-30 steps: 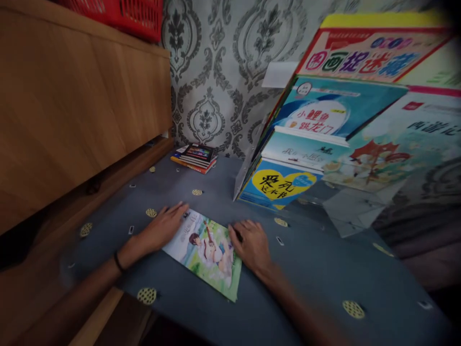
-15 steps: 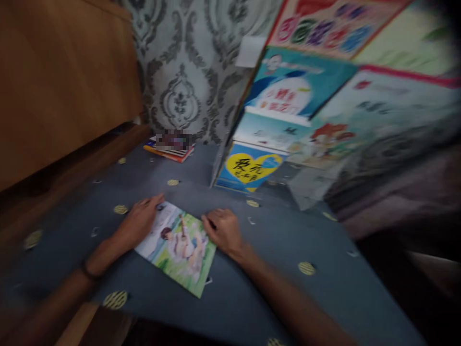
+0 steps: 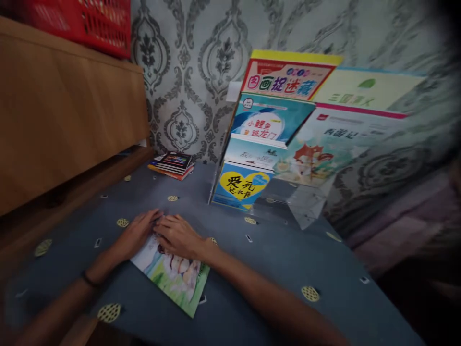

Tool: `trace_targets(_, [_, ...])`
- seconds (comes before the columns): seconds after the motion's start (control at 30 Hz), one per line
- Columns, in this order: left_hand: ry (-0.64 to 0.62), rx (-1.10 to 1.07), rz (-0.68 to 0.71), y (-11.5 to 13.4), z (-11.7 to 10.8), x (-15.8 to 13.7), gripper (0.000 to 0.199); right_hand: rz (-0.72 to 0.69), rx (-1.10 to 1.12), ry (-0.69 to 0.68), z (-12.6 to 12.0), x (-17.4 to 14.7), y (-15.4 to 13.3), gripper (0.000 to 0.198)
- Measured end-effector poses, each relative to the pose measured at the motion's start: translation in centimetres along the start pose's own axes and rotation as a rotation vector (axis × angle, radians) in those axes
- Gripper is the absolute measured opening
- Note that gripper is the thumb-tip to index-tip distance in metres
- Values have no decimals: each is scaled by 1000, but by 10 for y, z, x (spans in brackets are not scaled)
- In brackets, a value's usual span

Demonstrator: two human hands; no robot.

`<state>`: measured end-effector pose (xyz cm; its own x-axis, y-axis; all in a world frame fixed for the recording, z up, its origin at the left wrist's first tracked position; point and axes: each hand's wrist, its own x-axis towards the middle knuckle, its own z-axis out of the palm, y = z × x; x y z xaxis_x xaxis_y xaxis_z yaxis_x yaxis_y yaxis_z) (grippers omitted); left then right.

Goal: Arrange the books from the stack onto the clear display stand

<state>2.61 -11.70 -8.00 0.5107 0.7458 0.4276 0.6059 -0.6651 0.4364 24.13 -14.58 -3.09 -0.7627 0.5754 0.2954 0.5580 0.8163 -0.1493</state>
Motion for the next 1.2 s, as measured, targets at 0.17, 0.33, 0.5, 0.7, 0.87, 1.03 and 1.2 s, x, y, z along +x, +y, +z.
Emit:
trace_targets(0.17, [72, -30, -113, -3, 4, -1, 45, 67, 112, -27, 20, 19, 11, 32])
trace_targets(0.33, [91, 175, -189, 17, 1, -13, 40, 91, 111, 28, 26, 19, 17, 36])
trace_targets(0.5, [16, 386, -171, 33, -3, -22, 38, 115, 92, 35, 26, 20, 16, 34])
trace_targets(0.7, [-70, 426, -86, 27, -7, 16, 34, 340, -9, 20, 13, 3, 22, 34])
trace_targets(0.87, [-69, 389, -66, 22, 5, 57, 26, 500, -112, 62, 5, -39, 23, 33])
trace_targets(1.03, [-56, 313, -124, 16, 9, 70, 31, 543, -126, 127, 8, -64, 20, 37])
trace_targets(1.2, [-69, 166, -109, 11, -12, 38, 33, 556, -82, 131, 13, -67, 24, 41])
